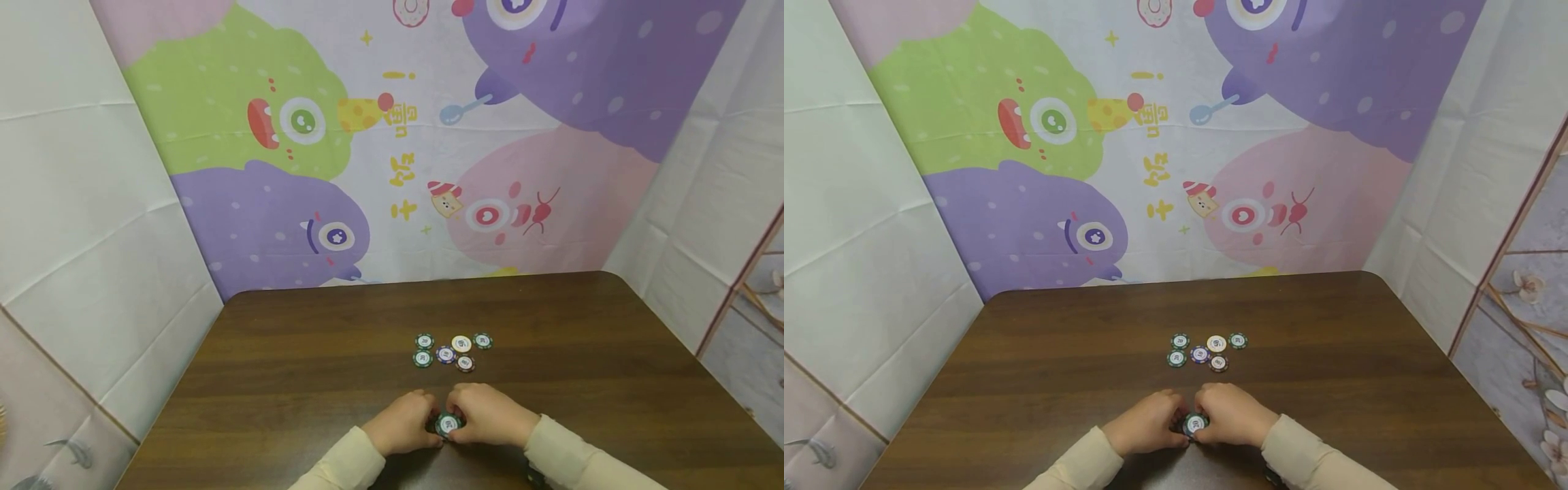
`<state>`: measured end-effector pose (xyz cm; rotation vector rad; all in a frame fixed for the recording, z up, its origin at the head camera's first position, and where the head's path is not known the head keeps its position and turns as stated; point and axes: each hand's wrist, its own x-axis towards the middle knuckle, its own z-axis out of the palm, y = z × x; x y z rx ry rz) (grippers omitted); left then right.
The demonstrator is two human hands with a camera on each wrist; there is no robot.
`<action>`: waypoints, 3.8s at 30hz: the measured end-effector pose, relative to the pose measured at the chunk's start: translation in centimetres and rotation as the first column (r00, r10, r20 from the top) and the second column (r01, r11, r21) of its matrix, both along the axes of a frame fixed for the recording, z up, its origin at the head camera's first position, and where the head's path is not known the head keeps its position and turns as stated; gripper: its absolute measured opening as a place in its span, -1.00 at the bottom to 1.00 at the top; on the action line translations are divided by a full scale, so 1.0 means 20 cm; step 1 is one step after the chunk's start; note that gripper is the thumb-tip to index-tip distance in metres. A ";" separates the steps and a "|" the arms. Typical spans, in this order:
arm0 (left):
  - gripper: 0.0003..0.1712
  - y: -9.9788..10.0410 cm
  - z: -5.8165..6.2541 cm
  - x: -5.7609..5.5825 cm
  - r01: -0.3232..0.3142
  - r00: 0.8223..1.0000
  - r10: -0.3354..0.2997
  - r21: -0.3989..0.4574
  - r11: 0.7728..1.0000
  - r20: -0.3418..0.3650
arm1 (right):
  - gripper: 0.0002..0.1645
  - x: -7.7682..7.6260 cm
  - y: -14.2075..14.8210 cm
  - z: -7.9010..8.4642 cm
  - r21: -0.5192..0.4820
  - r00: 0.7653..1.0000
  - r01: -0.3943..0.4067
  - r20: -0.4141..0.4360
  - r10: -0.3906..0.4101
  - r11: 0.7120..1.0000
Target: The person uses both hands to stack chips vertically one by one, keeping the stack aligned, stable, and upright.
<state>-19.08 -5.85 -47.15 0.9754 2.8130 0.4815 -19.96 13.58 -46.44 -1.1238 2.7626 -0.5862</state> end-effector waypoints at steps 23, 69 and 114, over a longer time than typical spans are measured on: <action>-0.63 0.00 0.00 0.00 -0.005 1.000 0.005 0.021 1.000 0.006 | -0.74 0.01 -0.05 0.01 0.003 0.999 -0.008 0.032 0.008 1.000; -0.62 -0.01 -0.01 -0.01 0.009 1.000 -0.009 0.024 1.000 -0.026 | -0.74 -0.33 0.09 -0.01 -0.043 0.924 0.381 -0.022 -0.382 0.923; -0.63 -0.01 0.00 0.00 0.012 1.000 -0.012 0.019 1.000 0.005 | -0.70 -0.39 0.08 -0.03 0.074 0.918 0.395 -0.007 -0.395 0.916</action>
